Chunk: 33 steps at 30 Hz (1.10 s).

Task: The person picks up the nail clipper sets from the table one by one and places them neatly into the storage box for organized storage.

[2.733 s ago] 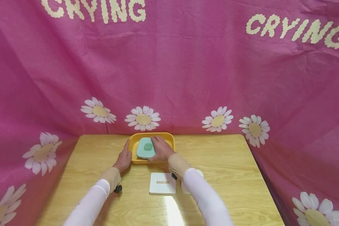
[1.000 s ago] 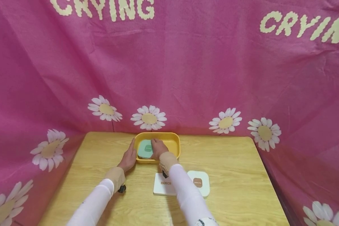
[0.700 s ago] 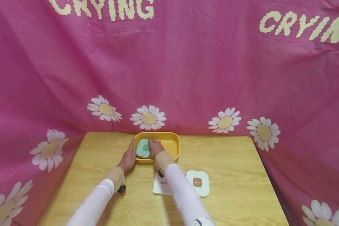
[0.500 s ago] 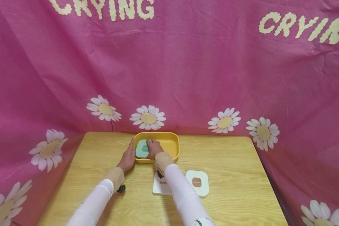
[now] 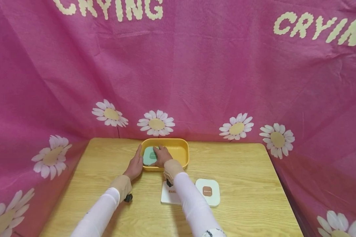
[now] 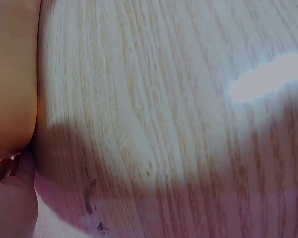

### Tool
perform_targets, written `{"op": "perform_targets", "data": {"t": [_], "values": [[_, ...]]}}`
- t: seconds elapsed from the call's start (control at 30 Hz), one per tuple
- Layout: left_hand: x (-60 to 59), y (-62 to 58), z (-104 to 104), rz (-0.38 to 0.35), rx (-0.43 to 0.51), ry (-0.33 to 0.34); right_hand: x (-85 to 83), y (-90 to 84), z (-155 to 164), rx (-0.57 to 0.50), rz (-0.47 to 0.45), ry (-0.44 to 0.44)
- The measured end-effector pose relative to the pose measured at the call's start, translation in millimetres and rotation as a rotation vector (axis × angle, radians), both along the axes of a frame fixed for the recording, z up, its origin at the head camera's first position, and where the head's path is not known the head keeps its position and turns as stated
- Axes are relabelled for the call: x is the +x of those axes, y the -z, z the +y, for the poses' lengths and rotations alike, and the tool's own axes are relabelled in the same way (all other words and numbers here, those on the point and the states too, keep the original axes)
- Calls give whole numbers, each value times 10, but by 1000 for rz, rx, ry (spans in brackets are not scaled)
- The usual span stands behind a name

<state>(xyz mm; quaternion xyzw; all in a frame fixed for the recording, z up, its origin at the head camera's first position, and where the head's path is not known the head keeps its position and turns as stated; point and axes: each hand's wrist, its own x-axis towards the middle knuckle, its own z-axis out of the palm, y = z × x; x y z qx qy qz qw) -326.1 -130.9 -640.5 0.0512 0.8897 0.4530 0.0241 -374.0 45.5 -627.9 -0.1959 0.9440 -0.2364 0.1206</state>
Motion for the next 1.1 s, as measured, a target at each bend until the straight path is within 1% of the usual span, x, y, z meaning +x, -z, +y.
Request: {"op": "perform_targets", "data": {"t": [0.1,0.3,0.47,0.7,0.8,0.9,0.97,1.03,1.1], "values": [[-6,7,8,2,6,-8,10,26,14,-37,29,-2],[9,36,25,-1,7,-7,69,98,85,-147,128,-21],[10,39,19,32,-1,3,107,68,174,-239,192,-32],[-31,45,1,12,-2,-1,178,-28,292,-279,185,-59],[-19,50,-3,18,14,-3,256,-49,338,-284,189,-60],[-2,51,3,23,15,-6,391,-81,386,-296,178,-63],[4,44,9,11,14,-10,495,-112,416,-301,178,-78],[4,32,17,-5,17,-13,592,-133,444,-312,196,-96],[2,14,23,-19,25,-18,669,-143,473,-313,235,-116]]}}
